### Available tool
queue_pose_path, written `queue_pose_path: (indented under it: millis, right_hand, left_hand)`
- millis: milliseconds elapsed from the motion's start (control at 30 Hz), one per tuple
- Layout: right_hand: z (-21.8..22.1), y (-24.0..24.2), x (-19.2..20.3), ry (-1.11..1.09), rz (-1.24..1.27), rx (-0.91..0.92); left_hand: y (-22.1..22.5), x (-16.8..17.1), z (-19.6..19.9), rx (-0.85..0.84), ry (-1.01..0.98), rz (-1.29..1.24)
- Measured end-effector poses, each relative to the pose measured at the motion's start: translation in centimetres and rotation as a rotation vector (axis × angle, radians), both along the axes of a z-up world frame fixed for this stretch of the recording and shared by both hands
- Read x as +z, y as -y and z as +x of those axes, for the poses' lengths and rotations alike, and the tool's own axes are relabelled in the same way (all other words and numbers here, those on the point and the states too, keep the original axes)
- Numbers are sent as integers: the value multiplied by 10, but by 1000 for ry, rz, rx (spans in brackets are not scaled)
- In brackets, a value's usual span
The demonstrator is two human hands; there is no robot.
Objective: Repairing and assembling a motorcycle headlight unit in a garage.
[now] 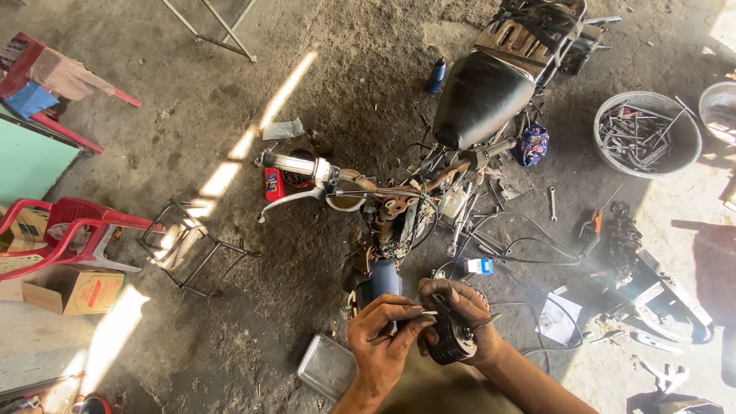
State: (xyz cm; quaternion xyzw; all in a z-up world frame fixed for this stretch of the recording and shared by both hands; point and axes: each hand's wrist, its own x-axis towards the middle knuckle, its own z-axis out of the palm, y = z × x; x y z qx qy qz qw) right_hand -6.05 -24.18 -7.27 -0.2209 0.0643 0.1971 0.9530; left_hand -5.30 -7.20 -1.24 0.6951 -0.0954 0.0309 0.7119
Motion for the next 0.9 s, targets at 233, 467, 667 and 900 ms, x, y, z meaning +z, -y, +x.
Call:
queue_pose_path:
  millis: [233,467,667,900]
  right_hand:
    - [1,-1,-4,-30,-52,-25]
    - [4,-3,0,-128,-168,-18]
    - [7,-4,8,-63,-231,-27]
    - [6,-1,11,229,-659,-116]
  left_hand:
    - [1,-1,4,-25,82,29]
    - [-3,2,9,-11,382,251]
    - [-8,-12,9,-29,389,235]
    - [-6,-27,-4,17,172,130]
